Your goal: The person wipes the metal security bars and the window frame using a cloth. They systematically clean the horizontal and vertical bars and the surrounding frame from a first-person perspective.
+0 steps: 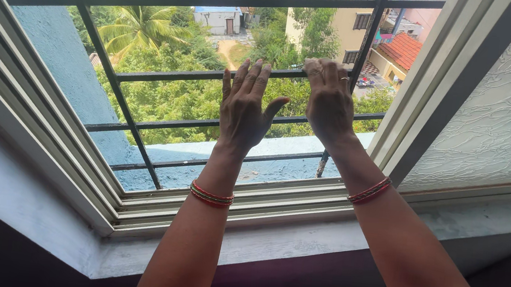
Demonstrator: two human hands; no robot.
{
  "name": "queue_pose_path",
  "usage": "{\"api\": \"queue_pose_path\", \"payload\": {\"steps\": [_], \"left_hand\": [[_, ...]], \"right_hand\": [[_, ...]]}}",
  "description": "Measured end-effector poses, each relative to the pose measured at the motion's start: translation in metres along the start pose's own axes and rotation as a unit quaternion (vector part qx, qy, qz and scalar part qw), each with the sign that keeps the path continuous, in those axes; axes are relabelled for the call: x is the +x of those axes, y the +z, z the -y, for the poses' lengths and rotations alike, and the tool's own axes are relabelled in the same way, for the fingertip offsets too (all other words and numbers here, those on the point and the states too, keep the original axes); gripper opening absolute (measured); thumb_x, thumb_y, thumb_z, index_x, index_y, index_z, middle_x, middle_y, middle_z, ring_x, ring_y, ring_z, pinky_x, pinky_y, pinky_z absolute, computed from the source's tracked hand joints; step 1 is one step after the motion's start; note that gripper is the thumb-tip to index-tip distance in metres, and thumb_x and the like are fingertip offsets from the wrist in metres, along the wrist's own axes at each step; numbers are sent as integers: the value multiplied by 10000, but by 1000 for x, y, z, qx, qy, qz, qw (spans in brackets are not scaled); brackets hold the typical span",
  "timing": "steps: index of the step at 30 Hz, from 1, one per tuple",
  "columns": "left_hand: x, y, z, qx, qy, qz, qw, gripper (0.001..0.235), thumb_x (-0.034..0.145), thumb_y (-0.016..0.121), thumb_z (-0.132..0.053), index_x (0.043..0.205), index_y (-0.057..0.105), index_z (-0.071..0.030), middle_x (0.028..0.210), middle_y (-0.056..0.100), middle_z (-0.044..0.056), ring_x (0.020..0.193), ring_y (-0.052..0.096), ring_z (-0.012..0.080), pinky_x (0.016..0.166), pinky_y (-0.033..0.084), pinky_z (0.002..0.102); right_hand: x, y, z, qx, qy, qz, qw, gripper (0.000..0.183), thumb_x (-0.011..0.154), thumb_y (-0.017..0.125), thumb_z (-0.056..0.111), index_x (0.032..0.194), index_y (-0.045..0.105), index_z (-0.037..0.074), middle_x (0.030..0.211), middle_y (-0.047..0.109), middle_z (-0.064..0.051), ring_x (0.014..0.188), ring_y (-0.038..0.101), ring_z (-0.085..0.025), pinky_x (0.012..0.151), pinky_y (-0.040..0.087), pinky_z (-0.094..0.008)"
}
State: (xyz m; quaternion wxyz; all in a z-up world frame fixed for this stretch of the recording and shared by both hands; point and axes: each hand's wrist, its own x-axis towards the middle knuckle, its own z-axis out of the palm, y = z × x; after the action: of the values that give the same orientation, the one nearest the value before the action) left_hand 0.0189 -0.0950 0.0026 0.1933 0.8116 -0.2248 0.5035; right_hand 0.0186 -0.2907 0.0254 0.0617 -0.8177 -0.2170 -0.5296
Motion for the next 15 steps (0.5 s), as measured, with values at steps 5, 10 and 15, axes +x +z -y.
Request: {"api": "queue_pose_path", "payload": {"steps": [5,10,15], "left_hand": [[4,-6,-12,41,-12,-10,999,785,983,523,-680,1417,594,-30,1440,609,203,1459,452,385,1269,166,551],[24,13,-52,67,-42,64,995,765,965,514,-683,1393,589,-54,1473,545,241,1465,383,422,1243,157,534],[31,42,-80,-39,3,101,994,704,1004,514,-556,1510,483,-67,1604,409,185,1546,245,358,1266,113,539]], "right_hand": [[-7,-27,-10,55,-24,21,998,361,880,633,-123,1193,727,33,1278,637,-145,1253,607,-325,1034,560,-377],[25,-51,-54,83,14,-124,989,337,1026,589,-83,1311,705,52,1364,615,-152,1259,600,-321,1076,545,-414],[42,-25,-66,52,-7,-164,985,475,1104,516,-9,1573,504,71,1590,438,-211,1478,446,-405,1261,383,-496]]}}
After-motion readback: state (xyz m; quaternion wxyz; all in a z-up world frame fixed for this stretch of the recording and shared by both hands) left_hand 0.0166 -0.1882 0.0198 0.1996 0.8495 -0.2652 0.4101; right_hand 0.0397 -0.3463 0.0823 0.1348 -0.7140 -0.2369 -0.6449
